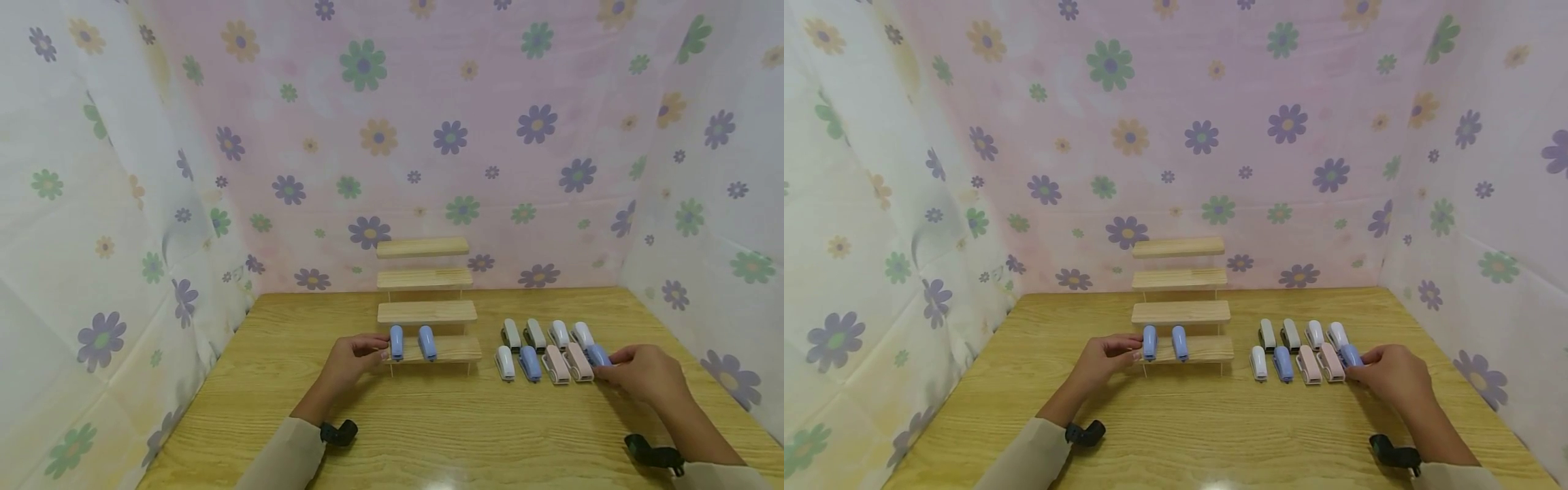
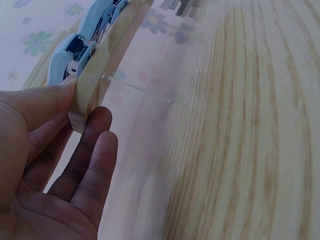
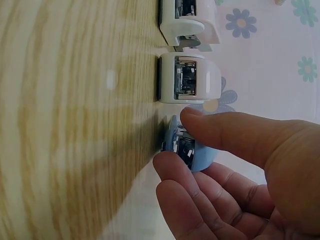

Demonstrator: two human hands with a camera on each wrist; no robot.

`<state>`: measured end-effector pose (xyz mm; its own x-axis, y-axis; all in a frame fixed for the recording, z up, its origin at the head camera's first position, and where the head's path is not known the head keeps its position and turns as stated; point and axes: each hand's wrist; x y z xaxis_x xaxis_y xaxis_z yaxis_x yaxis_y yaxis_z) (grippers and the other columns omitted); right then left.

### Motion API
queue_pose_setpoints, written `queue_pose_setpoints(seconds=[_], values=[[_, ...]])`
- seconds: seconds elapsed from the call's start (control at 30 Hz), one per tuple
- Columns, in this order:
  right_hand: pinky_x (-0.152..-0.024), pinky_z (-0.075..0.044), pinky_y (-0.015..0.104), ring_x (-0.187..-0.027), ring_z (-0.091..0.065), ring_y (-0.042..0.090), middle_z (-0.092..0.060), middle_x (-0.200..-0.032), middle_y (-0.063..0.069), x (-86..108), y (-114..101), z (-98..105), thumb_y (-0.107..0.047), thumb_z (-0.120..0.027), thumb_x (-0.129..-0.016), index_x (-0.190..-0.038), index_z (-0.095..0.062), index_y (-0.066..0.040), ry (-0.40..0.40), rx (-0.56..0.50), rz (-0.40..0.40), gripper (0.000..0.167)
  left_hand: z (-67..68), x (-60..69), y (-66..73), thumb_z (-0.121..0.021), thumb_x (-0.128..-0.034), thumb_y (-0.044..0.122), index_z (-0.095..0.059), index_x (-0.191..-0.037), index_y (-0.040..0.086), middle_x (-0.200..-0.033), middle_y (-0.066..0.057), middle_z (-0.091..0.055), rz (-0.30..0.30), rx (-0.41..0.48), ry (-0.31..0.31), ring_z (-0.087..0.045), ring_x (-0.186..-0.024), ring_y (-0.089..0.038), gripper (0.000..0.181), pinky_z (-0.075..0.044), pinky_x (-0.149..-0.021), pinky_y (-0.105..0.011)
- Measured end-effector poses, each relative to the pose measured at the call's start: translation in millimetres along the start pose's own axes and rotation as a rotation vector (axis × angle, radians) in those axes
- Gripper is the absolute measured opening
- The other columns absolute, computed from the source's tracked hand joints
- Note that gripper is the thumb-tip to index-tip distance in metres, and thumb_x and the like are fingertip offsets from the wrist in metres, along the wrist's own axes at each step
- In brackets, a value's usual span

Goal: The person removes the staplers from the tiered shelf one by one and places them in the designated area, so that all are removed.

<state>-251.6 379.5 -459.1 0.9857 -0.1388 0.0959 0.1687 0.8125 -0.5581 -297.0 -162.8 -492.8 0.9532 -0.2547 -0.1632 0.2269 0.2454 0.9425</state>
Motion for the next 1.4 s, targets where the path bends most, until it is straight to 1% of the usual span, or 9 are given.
queue_pose_setpoints(seconds=[0.1, 0.27, 0.4, 0.73, 1.0, 1.1, 1.23, 1.4], values=[[-0.058, -0.05, 0.036, -0.067, -0.068, 0.017, -0.074, -0.079, -0.001, -0.6, 1, -1, -0.049, -0.086, -0.081, -0.111, -0.07, 0.007, 0.002, -0.009, -0.004, 0.065, 0.0, 0.0, 0.0, -0.079, -0.0938, 0.016, -0.081, -0.11, 0.012, -0.133, -0.004, -0.071, 0.001, -0.003, 0.001, -0.066, -0.123, -0.026, 0.016, -0.058, -0.086, -0.023], [-0.058, -0.051, 0.036, -0.067, -0.068, 0.016, -0.074, -0.078, -0.002, -0.2, 1, -2, -0.047, -0.086, -0.081, -0.108, -0.071, 0.005, 0.003, -0.022, -0.002, 0.061, 0.0, 0.0, -1.1, -0.079, -0.0941, 0.017, -0.081, -0.109, 0.012, -0.133, -0.004, -0.071, -0.001, -0.007, 0.003, -0.066, -0.123, -0.026, 0.016, -0.058, -0.087, -0.023], [-0.058, -0.053, 0.037, -0.067, -0.069, 0.017, -0.074, -0.079, -0.001, 0.9, 0, -3, -0.046, -0.086, -0.081, -0.108, -0.07, 0.006, -0.007, -0.038, -0.005, 0.061, -0.3, 0.6, -1.5, -0.078, -0.0946, 0.017, -0.081, -0.11, 0.01, -0.134, -0.006, -0.07, -0.007, -0.003, 0.004, -0.066, -0.123, -0.027, 0.017, -0.058, -0.087, -0.024], [-0.058, -0.055, 0.037, -0.068, -0.07, 0.017, -0.074, -0.08, 0.0, 2.0, -1, -2, -0.046, -0.086, -0.082, -0.109, -0.07, 0.006, -0.026, -0.067, -0.012, 0.061, -0.1, 1.9, 0.9, -0.078, -0.0948, 0.017, -0.081, -0.11, 0.01, -0.134, -0.006, -0.07, 0.006, -0.012, 0.006, -0.066, -0.122, -0.027, 0.017, -0.058, -0.084, -0.023], [-0.058, -0.056, 0.038, -0.068, -0.071, 0.017, -0.075, -0.082, 0.0, 1.8, 1, -1, -0.048, -0.085, -0.083, -0.109, -0.071, 0.006, -0.023, -0.062, -0.005, 0.061, 0.4, 0.7, 1.8, -0.078, -0.0945, 0.017, -0.081, -0.11, 0.012, -0.134, -0.004, -0.07, 0.006, -0.027, -0.001, -0.067, -0.122, -0.026, 0.016, -0.058, -0.084, -0.023], [-0.058, -0.054, 0.038, -0.068, -0.07, 0.018, -0.075, -0.081, -0.001, 3.2, -1, 1, -0.05, -0.083, -0.084, -0.111, -0.071, 0.006, -0.011, -0.038, 0.012, 0.063, 0.3, 0.8, 2.7, -0.078, -0.0941, 0.017, -0.081, -0.11, 0.013, -0.134, -0.003, -0.071, -0.002, -0.022, -0.004, -0.067, -0.121, -0.025, 0.017, -0.058, -0.083, -0.022], [-0.058, -0.053, 0.037, -0.071, -0.07, 0.018, -0.076, -0.087, 0.003, 4.5, -4, 7, -0.053, -0.081, -0.085, -0.115, -0.07, 0.007, 0.009, 0.002, 0.046, 0.068, -0.1, 0.8, 2.6, -0.079, -0.094, 0.018, -0.081, -0.111, 0.012, -0.135, -0.004, -0.07, -0.004, -0.013, -0.007, -0.068, -0.121, -0.025, 0.018, -0.058, -0.081, -0.022], [-0.06, -0.052, 0.037, -0.079, -0.069, 0.023, -0.077, -0.097, 0.011, 7.2, -18, 10, -0.056, -0.08, -0.086, -0.114, -0.072, 0.003, 0.056, 0.063, 0.128, 0.065, 0.1, 0.6, 1.7, -0.079, -0.094, 0.02, -0.081, -0.112, 0.013, -0.135, -0.003, -0.07, 0.009, -0.013, -0.008, -0.067, -0.121, -0.024, 0.019, -0.058, -0.081, -0.023]])
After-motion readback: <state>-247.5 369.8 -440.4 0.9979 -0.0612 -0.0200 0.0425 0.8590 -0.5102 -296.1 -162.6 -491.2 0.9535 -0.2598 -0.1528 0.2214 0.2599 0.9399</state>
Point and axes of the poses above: each hand's wrist, its own x-axis away from the middle knuckle, its own z-axis out of the back of the hand, y = z × x
